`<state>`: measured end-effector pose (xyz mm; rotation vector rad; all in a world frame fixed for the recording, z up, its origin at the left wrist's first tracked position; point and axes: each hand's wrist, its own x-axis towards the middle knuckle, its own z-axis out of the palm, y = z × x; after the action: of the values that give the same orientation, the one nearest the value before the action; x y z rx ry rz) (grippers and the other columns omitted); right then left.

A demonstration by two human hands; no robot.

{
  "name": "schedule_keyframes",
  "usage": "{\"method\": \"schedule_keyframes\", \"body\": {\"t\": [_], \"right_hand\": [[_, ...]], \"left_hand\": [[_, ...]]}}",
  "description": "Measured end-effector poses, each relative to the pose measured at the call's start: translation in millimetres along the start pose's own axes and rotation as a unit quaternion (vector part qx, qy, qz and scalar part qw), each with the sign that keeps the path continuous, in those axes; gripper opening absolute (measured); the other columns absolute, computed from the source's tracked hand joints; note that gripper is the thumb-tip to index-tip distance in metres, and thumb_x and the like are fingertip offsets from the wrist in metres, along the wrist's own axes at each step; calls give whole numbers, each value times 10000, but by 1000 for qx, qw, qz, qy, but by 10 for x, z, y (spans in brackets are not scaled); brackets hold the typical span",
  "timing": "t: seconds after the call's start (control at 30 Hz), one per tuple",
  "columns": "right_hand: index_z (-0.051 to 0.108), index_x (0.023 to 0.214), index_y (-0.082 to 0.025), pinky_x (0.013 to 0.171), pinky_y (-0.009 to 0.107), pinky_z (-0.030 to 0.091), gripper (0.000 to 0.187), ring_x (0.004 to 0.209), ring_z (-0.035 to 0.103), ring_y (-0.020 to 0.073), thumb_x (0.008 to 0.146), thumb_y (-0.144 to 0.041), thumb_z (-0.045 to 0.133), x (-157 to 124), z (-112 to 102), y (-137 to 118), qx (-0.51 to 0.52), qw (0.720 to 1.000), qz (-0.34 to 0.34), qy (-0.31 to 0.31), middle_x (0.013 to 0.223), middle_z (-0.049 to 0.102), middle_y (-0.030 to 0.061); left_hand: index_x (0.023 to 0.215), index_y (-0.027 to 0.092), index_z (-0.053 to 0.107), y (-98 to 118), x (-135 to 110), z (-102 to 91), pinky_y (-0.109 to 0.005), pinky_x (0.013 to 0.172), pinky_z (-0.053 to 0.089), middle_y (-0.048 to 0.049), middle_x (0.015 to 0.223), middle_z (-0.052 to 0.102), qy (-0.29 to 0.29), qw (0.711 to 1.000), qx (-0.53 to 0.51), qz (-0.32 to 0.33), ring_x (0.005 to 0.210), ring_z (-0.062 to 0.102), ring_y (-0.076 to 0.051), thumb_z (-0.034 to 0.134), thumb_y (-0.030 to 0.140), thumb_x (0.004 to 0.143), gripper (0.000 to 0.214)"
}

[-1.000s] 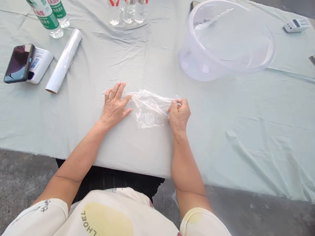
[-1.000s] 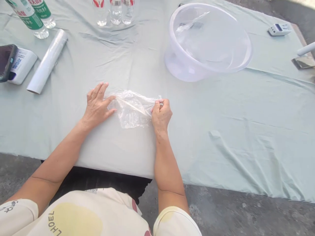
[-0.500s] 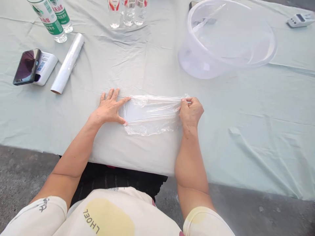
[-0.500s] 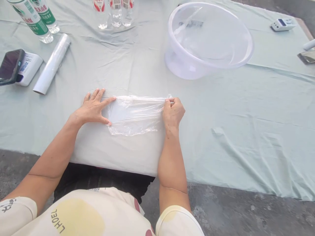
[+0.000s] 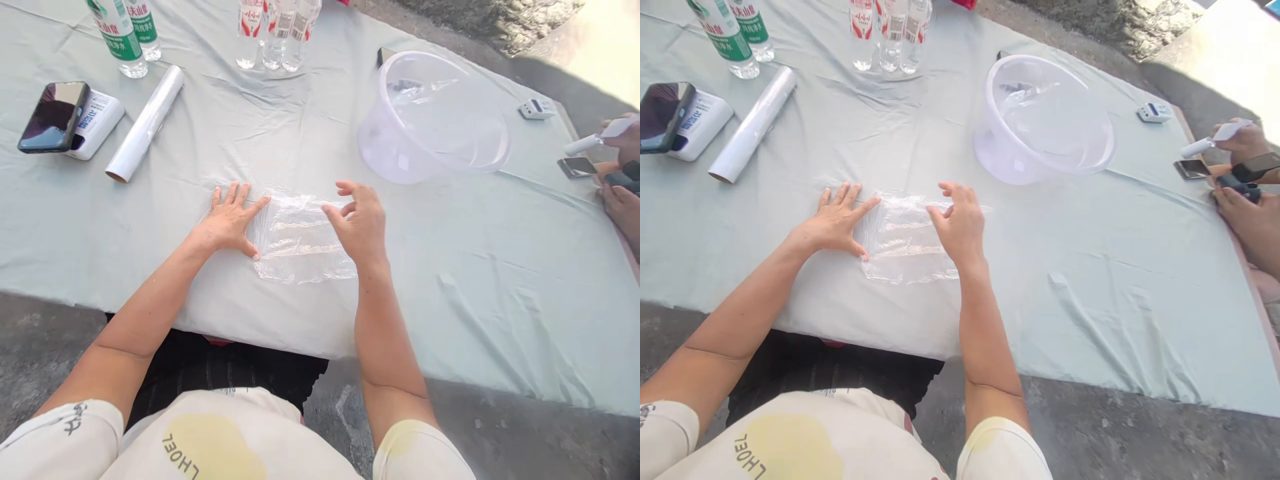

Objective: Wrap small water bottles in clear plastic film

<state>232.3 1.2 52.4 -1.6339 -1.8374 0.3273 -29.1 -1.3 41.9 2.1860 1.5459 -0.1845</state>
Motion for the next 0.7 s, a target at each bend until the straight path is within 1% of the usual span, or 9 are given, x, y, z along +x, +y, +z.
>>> {"method": "schedule_keyframes", "body": {"t": [0.07, 0.1, 0.17, 0.23, 0.33, 0.43, 0.53, 0.63, 0.7], "right_hand": [[597, 1329, -286, 769, 366, 524, 553, 746, 594, 175, 794, -332, 732, 156, 202, -163, -22, 993, -51, -108, 1120, 636, 74], [627, 1304, -279, 772, 366, 521, 528, 764, 601, 186, 788, -302, 735, 260, 301, -215, -34, 985, -73, -155, 1062, 643, 71], [718, 1130, -235, 772, 367, 518, 302, 755, 610, 192, 835, -271, 664, 500, 479, -276, -36, 971, -98, -217, 928, 655, 64], [740, 956, -193, 734, 357, 520, 192, 658, 599, 167, 877, -273, 584, 743, 633, -310, -7, 968, -86, -237, 850, 668, 59], [729, 865, -173, 680, 329, 524, 159, 581, 586, 147, 825, -241, 591, 1030, 848, -351, 15, 968, -60, -244, 804, 694, 49], [728, 813, -169, 748, 321, 532, 141, 690, 628, 172, 730, -162, 613, 1197, 1041, -364, -15, 963, -77, -256, 786, 714, 42], [737, 867, -167, 831, 346, 537, 213, 787, 648, 187, 717, -126, 592, 1292, 1128, -312, -7, 967, -88, -237, 870, 741, 52], [727, 1033, -172, 917, 371, 532, 379, 938, 667, 199, 736, -78, 509, 1286, 1036, -217, 28, 984, -83, -156, 1097, 735, 82], [699, 1110, -174, 928, 373, 531, 408, 1037, 657, 208, 782, -89, 473, 1163, 901, -157, 38, 993, -81, -75, 1188, 702, 106]], "left_hand": [[1632, 311, 135, -11, 1, 9, -683, 1202, -47, -153, 1719, -58, 1, 1000, 0, 3, 1556, -120, -446, 838, 650, 575, 1314], [1631, 312, 140, -18, 1, 15, -687, 1199, -47, -152, 1719, -60, 3, 1000, 0, 5, 1555, -123, -447, 835, 655, 577, 1308], [1629, 321, 147, -32, -1, 29, -693, 1195, -47, -152, 1719, -62, 6, 1000, -3, 10, 1554, -128, -448, 832, 656, 579, 1299], [1628, 330, 148, -41, -11, 39, -699, 1192, -48, -154, 1718, -66, 7, 1000, -7, 15, 1553, -129, -449, 838, 647, 581, 1293], [1626, 331, 158, -32, -36, 38, -711, 1190, -22, -156, 1714, -87, 21, 999, -10, 23, 1555, -117, -449, 858, 620, 584, 1288], [1618, 297, 215, 0, -45, 17, -683, 1210, -27, -149, 1715, -72, 55, 997, 13, 57, 1566, -91, -429, 889, 558, 590, 1257], [1610, 226, 240, 32, -12, -25, -592, 1249, -59, -158, 1713, 100, 50, 990, 50, 125, 1587, 21, -360, 879, 489, 634, 1196], [1614, 204, 206, 46, 34, -72, -558, 1267, 23, -148, 1673, 276, 2, 987, 66, 146, 1574, 160, -324, 844, 516, 663, 1187], [1614, 217, 208, 45, 47, -91, -573, 1259, 71, -139, 1667, 296, -9, 989, 67, 128, 1564, 180, -345, 838, 550, 650, 1199]]}}
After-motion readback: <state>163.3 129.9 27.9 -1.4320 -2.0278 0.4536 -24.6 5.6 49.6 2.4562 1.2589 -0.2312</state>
